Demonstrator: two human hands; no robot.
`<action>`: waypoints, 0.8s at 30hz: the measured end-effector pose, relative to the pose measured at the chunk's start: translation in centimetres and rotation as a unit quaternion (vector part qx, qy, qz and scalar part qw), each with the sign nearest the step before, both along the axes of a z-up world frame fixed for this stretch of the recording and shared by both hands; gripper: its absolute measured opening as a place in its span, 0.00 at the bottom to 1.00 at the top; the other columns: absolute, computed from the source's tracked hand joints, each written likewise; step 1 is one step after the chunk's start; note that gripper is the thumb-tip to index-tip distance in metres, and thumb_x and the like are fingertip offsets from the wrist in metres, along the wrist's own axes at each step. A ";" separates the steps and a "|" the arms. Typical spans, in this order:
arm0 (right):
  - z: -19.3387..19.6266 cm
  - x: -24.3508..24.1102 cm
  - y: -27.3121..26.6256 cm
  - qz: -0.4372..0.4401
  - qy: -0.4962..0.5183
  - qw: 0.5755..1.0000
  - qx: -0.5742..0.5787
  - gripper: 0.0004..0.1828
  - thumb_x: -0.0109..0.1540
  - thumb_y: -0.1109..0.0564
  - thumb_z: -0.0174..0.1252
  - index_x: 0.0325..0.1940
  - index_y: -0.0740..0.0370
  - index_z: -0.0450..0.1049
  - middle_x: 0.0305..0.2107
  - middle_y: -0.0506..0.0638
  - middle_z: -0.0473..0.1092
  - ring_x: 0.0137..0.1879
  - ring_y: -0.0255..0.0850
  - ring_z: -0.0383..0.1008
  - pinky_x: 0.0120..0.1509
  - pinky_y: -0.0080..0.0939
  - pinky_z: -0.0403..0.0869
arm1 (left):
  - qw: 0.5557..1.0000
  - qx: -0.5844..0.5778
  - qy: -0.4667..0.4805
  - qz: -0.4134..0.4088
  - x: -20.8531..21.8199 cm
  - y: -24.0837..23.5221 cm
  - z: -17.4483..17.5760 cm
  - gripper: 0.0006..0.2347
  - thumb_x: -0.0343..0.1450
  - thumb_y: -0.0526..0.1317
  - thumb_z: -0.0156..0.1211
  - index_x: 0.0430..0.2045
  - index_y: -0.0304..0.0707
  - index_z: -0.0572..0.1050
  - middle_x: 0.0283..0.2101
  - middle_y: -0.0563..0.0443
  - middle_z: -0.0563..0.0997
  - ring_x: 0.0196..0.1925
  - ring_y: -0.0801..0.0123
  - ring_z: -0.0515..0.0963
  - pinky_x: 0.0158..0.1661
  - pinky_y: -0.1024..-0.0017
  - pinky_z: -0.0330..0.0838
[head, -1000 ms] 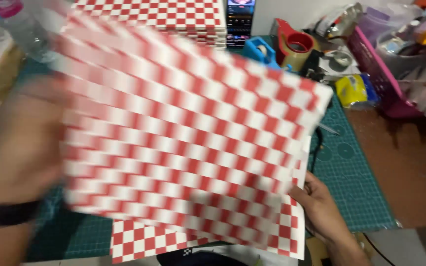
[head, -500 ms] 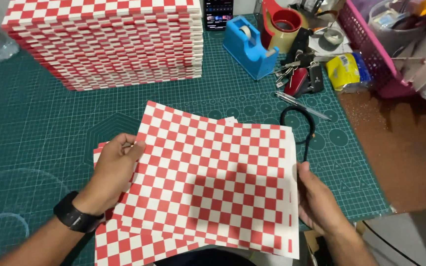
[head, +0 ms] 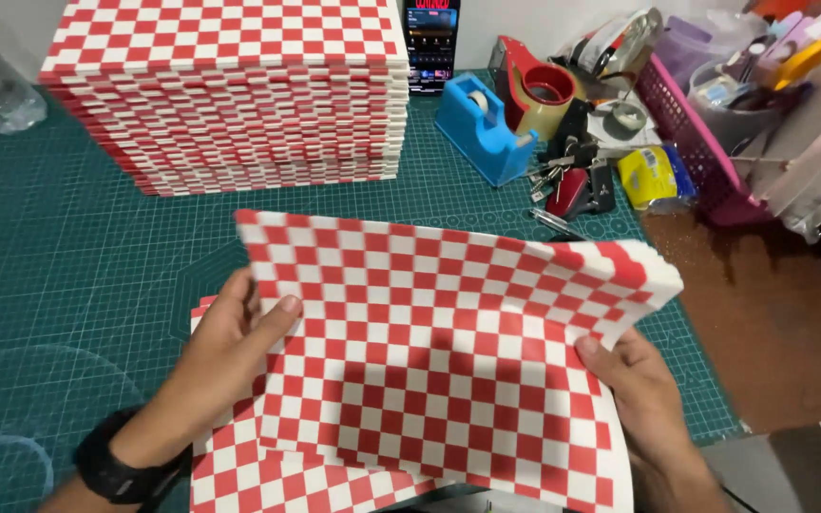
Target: The person is folding individual sheets of red and white checkered paper from a large stack on a green cutting mat.
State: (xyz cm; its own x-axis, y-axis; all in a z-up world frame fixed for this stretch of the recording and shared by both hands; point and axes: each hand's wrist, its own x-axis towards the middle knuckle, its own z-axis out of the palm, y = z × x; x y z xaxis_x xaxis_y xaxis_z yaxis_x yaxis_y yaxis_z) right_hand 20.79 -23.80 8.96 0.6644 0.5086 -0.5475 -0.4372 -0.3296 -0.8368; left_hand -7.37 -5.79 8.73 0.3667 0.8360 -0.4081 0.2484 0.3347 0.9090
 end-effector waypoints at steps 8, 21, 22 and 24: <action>-0.6 2.8 8.3 0.243 -0.286 0.908 0.186 0.22 0.62 0.53 0.57 0.58 0.65 0.71 0.52 0.55 0.76 0.53 0.42 0.75 0.55 0.44 0.77 | 0.910 0.401 -0.052 0.092 -3.9 4.8 0.0 0.12 0.75 0.31 0.57 0.54 0.33 0.71 0.53 0.46 0.80 0.50 0.69 0.78 0.49 0.71 0.75; -7.0 0.7 22.1 0.261 -0.236 0.823 0.446 0.25 0.67 0.54 0.58 0.66 0.62 0.62 0.62 0.56 0.68 0.67 0.43 0.70 0.72 0.47 0.72 | 0.891 0.396 -0.179 0.127 -5.9 10.7 -5.4 0.19 0.75 0.41 0.58 0.55 0.41 0.57 0.57 0.45 0.72 0.57 0.67 0.76 0.56 0.70 0.73; -6.8 0.4 22.2 0.266 -0.234 0.821 0.448 0.25 0.67 0.54 0.58 0.66 0.62 0.62 0.62 0.56 0.68 0.67 0.43 0.70 0.72 0.47 0.72 | 0.891 0.397 -0.177 0.133 -5.8 10.5 -5.1 0.19 0.75 0.41 0.58 0.55 0.41 0.57 0.57 0.45 0.72 0.57 0.67 0.76 0.56 0.70 0.73; -6.2 0.1 22.1 0.269 -0.236 0.832 0.425 0.22 0.69 0.54 0.55 0.65 0.62 0.61 0.60 0.56 0.68 0.66 0.47 0.71 0.68 0.49 0.77 | 0.899 0.403 -0.144 0.097 -5.4 10.2 -4.7 0.17 0.77 0.43 0.53 0.57 0.39 0.59 0.60 0.46 0.73 0.61 0.65 0.76 0.58 0.64 0.78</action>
